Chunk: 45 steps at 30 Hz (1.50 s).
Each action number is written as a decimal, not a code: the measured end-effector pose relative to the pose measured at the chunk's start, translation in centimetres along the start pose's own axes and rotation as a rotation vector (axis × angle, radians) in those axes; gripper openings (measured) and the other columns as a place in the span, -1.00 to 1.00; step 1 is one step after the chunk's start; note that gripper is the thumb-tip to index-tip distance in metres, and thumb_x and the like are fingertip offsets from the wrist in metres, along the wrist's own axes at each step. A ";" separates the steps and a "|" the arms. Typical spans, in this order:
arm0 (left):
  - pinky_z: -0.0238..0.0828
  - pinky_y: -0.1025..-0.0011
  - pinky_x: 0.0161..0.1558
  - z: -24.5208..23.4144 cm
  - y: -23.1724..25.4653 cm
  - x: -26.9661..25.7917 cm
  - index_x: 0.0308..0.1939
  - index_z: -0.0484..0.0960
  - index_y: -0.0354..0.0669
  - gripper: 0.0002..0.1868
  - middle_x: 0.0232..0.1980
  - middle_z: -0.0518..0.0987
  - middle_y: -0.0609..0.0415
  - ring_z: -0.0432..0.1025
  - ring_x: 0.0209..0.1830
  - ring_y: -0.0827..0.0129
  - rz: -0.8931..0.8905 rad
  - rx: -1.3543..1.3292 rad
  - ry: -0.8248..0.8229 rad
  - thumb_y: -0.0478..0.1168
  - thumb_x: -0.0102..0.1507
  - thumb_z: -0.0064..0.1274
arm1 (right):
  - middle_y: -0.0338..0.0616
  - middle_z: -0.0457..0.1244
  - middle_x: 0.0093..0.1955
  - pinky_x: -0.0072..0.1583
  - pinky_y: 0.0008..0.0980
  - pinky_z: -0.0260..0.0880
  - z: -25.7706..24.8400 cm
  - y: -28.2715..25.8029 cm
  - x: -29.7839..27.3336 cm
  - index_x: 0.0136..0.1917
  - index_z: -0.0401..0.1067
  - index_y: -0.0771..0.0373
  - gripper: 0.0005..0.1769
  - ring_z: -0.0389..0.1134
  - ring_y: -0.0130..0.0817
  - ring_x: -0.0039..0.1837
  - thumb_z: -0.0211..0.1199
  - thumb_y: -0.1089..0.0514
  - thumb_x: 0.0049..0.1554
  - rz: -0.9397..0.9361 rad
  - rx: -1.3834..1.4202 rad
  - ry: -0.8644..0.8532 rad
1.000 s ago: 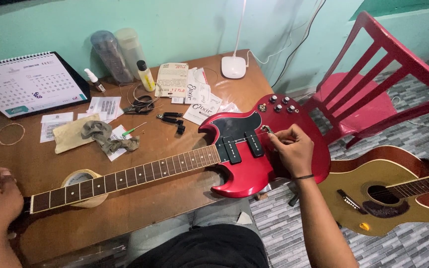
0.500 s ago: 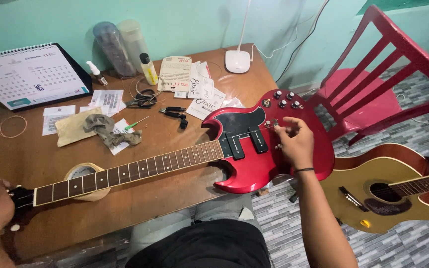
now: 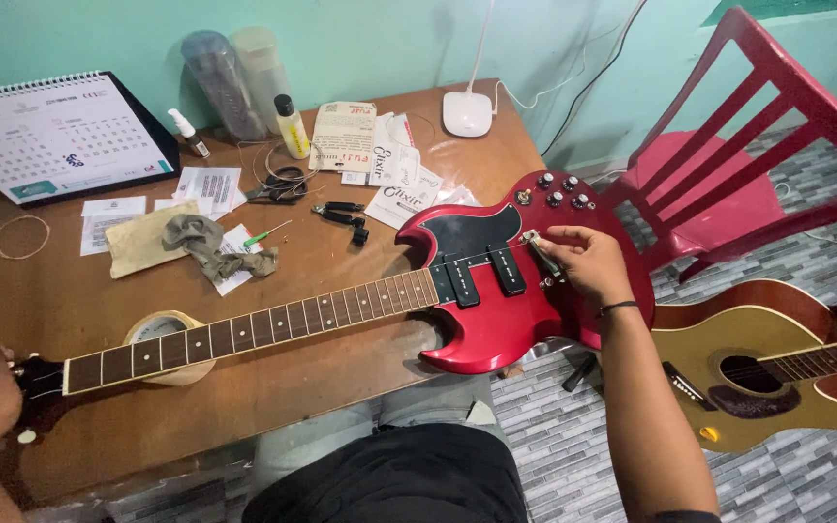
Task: The person strings a red electric guitar by hand, threading the strings through the bridge and winding them onto the tuning pegs at the headstock. The process involves pulling the strings taut and securing them around the tuning posts.
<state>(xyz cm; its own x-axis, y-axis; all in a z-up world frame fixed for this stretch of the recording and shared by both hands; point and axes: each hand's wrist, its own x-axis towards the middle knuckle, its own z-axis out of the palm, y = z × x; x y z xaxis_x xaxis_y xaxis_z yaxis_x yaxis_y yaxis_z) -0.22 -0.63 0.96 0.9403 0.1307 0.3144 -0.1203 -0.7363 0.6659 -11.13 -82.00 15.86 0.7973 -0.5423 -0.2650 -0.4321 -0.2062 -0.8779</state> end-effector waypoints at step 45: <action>0.25 0.15 0.01 -0.9 4.4 -0.1 0.25 0.29 -0.37 -0.93 -0.06 0.50 -0.24 0.41 -0.10 0.04 -0.068 -0.017 0.006 -0.41 0.76 -0.31 | -0.28 0.49 -0.14 0.00 -0.41 0.42 1.3 -3.8 -2.0 -0.17 0.67 0.12 -0.75 0.48 -0.52 -0.10 0.55 -0.04 -0.05 -0.236 -0.569 0.004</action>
<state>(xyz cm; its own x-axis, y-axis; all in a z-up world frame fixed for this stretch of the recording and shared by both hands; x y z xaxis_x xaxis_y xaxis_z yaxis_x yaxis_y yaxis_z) -1.10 -3.25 4.48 0.9446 0.1841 0.2718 -0.0615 -0.7141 0.6973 -10.54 -79.10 19.20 0.8977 -0.4319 -0.0867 -0.4021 -0.7231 -0.5616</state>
